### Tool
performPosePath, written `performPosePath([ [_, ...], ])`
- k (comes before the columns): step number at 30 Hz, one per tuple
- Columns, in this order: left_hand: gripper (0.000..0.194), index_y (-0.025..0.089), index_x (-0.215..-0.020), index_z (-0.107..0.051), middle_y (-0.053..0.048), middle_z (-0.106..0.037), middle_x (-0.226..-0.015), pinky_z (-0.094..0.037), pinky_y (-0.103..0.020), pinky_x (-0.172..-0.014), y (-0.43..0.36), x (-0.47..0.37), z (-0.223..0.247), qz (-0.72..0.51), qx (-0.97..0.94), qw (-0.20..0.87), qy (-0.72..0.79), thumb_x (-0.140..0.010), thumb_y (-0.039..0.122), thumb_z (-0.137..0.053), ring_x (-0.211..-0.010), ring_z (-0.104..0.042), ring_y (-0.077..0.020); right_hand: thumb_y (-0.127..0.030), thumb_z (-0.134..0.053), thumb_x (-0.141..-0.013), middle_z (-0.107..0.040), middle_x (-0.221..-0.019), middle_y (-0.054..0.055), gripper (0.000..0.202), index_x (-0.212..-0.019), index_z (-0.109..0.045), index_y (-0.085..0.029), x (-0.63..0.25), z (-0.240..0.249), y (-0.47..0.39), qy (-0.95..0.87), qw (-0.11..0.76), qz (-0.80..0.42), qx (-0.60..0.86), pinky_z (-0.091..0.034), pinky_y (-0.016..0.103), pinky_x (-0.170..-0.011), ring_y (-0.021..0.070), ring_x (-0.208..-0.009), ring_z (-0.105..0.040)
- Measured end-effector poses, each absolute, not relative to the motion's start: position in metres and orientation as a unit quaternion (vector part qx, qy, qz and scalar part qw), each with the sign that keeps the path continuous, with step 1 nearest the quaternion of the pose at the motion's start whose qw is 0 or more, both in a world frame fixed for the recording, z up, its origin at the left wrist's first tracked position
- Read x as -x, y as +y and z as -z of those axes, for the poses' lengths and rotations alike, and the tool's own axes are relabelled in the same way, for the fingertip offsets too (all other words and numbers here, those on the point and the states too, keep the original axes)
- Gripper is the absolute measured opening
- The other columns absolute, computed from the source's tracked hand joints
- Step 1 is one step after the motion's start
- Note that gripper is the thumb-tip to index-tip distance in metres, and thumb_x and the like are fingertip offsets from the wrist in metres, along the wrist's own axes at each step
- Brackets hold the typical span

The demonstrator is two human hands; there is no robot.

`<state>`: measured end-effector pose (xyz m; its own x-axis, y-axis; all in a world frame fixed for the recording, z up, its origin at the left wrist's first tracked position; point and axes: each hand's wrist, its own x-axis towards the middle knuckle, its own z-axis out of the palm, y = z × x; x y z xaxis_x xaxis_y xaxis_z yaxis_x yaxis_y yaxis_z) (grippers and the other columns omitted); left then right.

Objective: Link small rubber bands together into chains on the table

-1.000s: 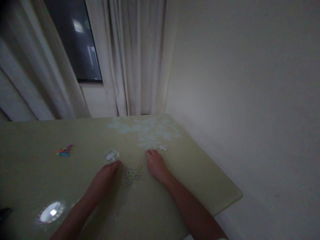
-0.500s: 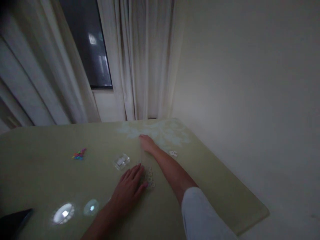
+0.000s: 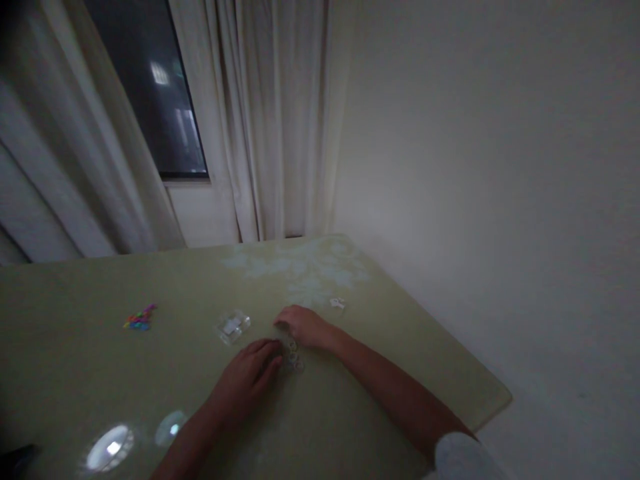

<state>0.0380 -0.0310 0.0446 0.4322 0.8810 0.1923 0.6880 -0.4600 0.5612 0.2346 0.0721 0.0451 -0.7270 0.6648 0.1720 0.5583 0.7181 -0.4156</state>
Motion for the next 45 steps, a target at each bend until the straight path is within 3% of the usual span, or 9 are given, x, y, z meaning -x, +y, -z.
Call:
performPosePath([
  [5, 0.034, 0.023, -0.120, -0.073, -0.011, -0.073, -0.122, -0.050, -0.040, -0.105, -0.034, -0.014, -0.050, -0.272, -0.792, 0.256, 0.483, -0.098, 0.038, -0.051, -0.117, -0.066, -0.0287, -0.003, -0.046, -0.095, -0.073, -0.117, 0.008, 0.040, -0.119, -0.072, -0.020, -0.259, -0.046, 0.020, -0.867, 0.261, -0.237, 0.353, -0.048, 0.035, -0.104, 0.0198, -0.113, -0.065],
  [8, 0.061, 0.022, -0.134, -0.066, -0.014, -0.066, -0.133, -0.047, -0.046, -0.110, -0.033, -0.001, -0.045, -0.249, -0.775, 0.270, 0.514, -0.075, 0.034, -0.078, -0.126, -0.059, -0.0345, -0.015, -0.052, -0.101, -0.068, -0.123, 0.011, 0.031, -0.128, -0.068, -0.018, -0.264, -0.048, 0.009, -0.852, 0.269, -0.236, 0.382, -0.046, 0.037, -0.107, 0.0214, -0.118, -0.060],
  [12, 0.061, 0.019, -0.129, -0.068, -0.012, -0.067, -0.123, -0.054, -0.040, -0.099, -0.030, -0.009, -0.039, -0.239, -0.748, 0.341, 0.518, -0.069, 0.025, -0.077, -0.109, -0.068, -0.0285, -0.041, -0.083, -0.085, -0.062, -0.132, 0.013, 0.061, -0.138, -0.062, -0.019, -0.259, -0.051, 0.004, -0.863, 0.216, -0.268, 0.369, -0.044, 0.038, -0.110, 0.0259, -0.124, -0.056],
  [17, 0.030, 0.019, -0.109, -0.076, -0.008, -0.069, -0.100, -0.056, -0.034, -0.083, -0.026, -0.022, -0.041, -0.252, -0.755, 0.346, 0.497, -0.083, 0.028, -0.063, -0.089, -0.070, -0.0233, -0.026, -0.077, -0.092, -0.066, -0.120, 0.010, 0.039, -0.130, -0.069, -0.020, -0.247, -0.053, 0.000, -0.869, 0.210, -0.288, 0.343, -0.047, 0.034, -0.104, 0.0220, -0.113, -0.061],
  [21, 0.039, 0.020, -0.118, -0.073, -0.010, -0.072, -0.106, -0.057, -0.034, -0.080, -0.026, -0.008, -0.042, -0.250, -0.758, 0.329, 0.504, -0.082, 0.031, -0.068, -0.092, -0.070, -0.0245, -0.036, -0.088, -0.080, -0.064, -0.123, 0.011, 0.059, -0.133, -0.067, -0.018, -0.253, -0.053, 0.001, -0.864, 0.220, -0.277, 0.359, -0.046, 0.037, -0.107, 0.0257, -0.117, -0.060],
  [25, 0.058, 0.022, -0.131, -0.068, -0.013, -0.067, -0.134, -0.052, -0.045, -0.104, -0.025, -0.005, -0.038, -0.267, -0.769, 0.275, 0.513, -0.075, 0.032, -0.078, -0.121, -0.064, -0.0326, -0.040, -0.094, -0.070, -0.060, -0.126, 0.010, 0.077, -0.138, -0.063, -0.021, -0.255, -0.050, 0.002, -0.854, 0.224, -0.285, 0.374, -0.046, 0.038, -0.107, 0.0267, -0.118, -0.058],
  [28, 0.057, 0.026, -0.134, -0.067, -0.011, -0.067, -0.139, -0.044, -0.047, -0.113, -0.023, -0.016, -0.035, -0.270, -0.782, 0.264, 0.496, -0.078, 0.034, -0.077, -0.129, -0.058, -0.0333, -0.036, -0.088, -0.079, -0.061, -0.118, 0.008, 0.060, -0.133, -0.067, -0.022, -0.250, -0.050, 0.002, -0.854, 0.222, -0.292, 0.368, -0.048, 0.035, -0.102, 0.0239, -0.111, -0.060],
  [36, 0.054, 0.023, -0.126, -0.071, -0.012, -0.070, -0.126, -0.049, -0.043, -0.106, -0.028, 0.000, -0.040, -0.250, -0.767, 0.305, 0.505, -0.073, 0.023, -0.076, -0.119, -0.064, -0.0305, -0.038, -0.092, -0.072, -0.061, -0.118, 0.007, 0.068, -0.134, -0.067, -0.023, -0.260, -0.052, 0.001, -0.860, 0.191, -0.305, 0.362, -0.049, 0.034, -0.095, 0.0230, -0.106, -0.061],
  [45, 0.041, 0.021, -0.117, -0.075, -0.008, -0.072, -0.107, -0.057, -0.031, -0.080, -0.020, -0.011, -0.036, -0.255, -0.750, 0.352, 0.498, -0.077, 0.026, -0.068, -0.085, -0.071, -0.0219, -0.030, -0.081, -0.089, -0.062, -0.107, 0.005, 0.033, -0.120, -0.073, -0.023, -0.237, -0.049, -0.002, -0.857, 0.196, -0.289, 0.378, -0.049, 0.029, -0.089, 0.0199, -0.098, -0.062],
])
